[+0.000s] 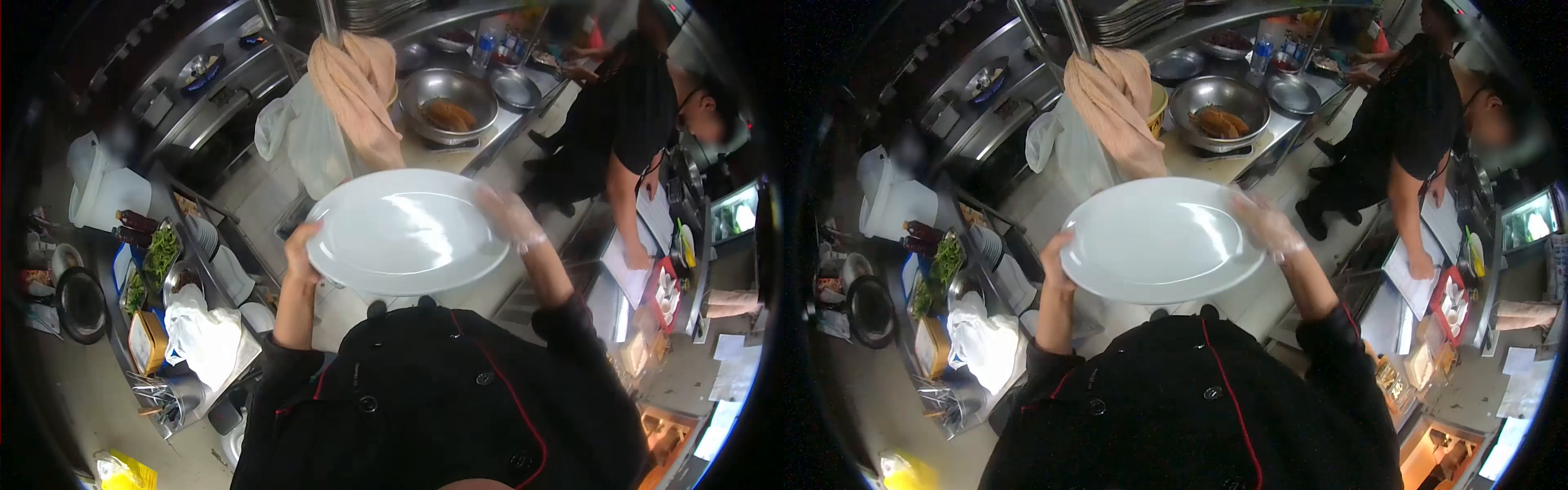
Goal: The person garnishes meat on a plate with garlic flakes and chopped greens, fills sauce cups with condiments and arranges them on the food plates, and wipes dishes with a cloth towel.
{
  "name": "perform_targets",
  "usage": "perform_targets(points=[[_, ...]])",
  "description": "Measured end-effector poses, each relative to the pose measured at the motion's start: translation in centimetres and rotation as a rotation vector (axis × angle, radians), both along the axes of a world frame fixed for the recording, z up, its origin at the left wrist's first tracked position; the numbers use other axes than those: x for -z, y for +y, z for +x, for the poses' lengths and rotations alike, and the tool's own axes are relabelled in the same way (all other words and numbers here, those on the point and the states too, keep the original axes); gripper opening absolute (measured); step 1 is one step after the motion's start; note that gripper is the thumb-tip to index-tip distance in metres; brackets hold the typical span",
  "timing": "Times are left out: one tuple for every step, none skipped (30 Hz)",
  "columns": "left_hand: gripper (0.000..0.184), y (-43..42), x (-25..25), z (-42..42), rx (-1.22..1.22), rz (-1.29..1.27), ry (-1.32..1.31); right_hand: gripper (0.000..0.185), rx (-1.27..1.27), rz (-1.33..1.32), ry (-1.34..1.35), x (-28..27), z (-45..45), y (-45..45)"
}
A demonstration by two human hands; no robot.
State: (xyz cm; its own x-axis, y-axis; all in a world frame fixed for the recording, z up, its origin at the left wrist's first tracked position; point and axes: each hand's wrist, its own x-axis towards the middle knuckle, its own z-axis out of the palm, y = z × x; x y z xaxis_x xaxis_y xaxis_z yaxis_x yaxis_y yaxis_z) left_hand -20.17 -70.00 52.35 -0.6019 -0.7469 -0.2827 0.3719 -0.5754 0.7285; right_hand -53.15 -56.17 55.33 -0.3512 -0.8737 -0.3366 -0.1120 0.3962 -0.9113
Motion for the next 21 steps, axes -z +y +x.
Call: perform_targets(points=[[0.053,0.1,-2.0,-2.7,-0.032,0.013,0.012,0.054,0.071,-0.005,-0.057,0.8,-0.6,1.5],[0.059,-0.3,-3.3,-5.0,-0.063,0.027,0.026,0.052,0.171,-0.070,-0.089,1.8,-1.1,3.0],[0.057,-2.2,-1.5,-7.3,-0.180,-0.161,0.014,0.049,0.269,-0.133,-0.121,2.9,-1.7,4.5],[0.056,-3.9,0.7,-9.4,-0.297,-0.344,-0.001,0.047,0.369,-0.195,-0.156,3.4,-1.9,5.8],[0.051,-4.3,0.8,-10.8,-0.336,-0.454,-0.141,0.045,0.420,-0.237,-0.121,2.2,-1.2,6.8],[0.046,-4.6,0.8,-12.3,-0.365,-0.570,-0.280,0.042,0.481,-0.284,-0.087,0.7,-0.5,7.9],[0.042,-4.8,0.7,-13.8,-0.387,-0.695,-0.412,0.040,0.550,-0.337,-0.051,-0.5,-0.1,8.8],[0.041,-5.0,1.3,-14.7,-0.396,-0.756,-0.491,0.039,0.606,-0.347,-0.024,-0.9,0.0,9.6],[0.039,-5.4,2.2,-14.8,-0.404,-0.822,-0.570,0.038,0.665,-0.357,0.000,-1.1,0.0,10.4],[0.037,-5.6,2.9,-14.9,-0.411,-0.893,-0.649,0.036,0.729,-0.366,0.019,-1.1,0.0,11.2],[0.033,-5.3,3.3,-14.8,-0.464,-0.895,-0.449,0.035,0.764,-0.401,0.030,-0.6,0.0,11.8],[0.028,-4.8,3.5,-14.7,-0.511,-0.882,-0.247,0.034,0.799,-0.435,0.043,0.3,-0.2,12.3],[0.024,-3.4,2.1,-14.3,-0.547,-0.935,-0.169,0.033,0.831,-0.469,0.057,0.8,-0.2,12.7],[0.020,-2.1,0.0,-13.7,-0.586,-0.982,-0.091,0.032,0.840,-0.494,0.091,0.6,0.1,12.8],[0.019,-1.7,-1.3,-13.7,-0.520,-0.910,0.034,0.030,0.844,-0.513,0.124,0.0,0.8,12.3],[0.019,-1.4,-2.3,-13.4,-0.456,-0.830,0.150,0.029,0.841,-0.528,0.156,-0.6,1.6,11.6],[0.019,-1.2,-2.7,-13.4,-0.397,-0.743,0.258,0.025,0.834,-0.565,0.224,-1.1,2.1,10.6],[0.021,-2.0,-1.7,-13.2,-0.235,-0.749,0.345,0.020,0.830,-0.476,0.246,-2.6,3.1,9.6],[0.022,-3.9,0.0,-12.9,-0.071,-0.753,0.431,0.019,0.860,-0.552,0.233,-3.0,4.1,8.1],[0.024,-5.1,1.1,-13.1,0.096,-0.754,0.516,0.021,0.857,-0.592,0.148,-3.3,4.9,6.7],[0.021,-5.1,1.4,-14.1,0.157,-0.731,0.456,0.024,0.892,-0.467,0.398,-1.5,5.2,5.4]])
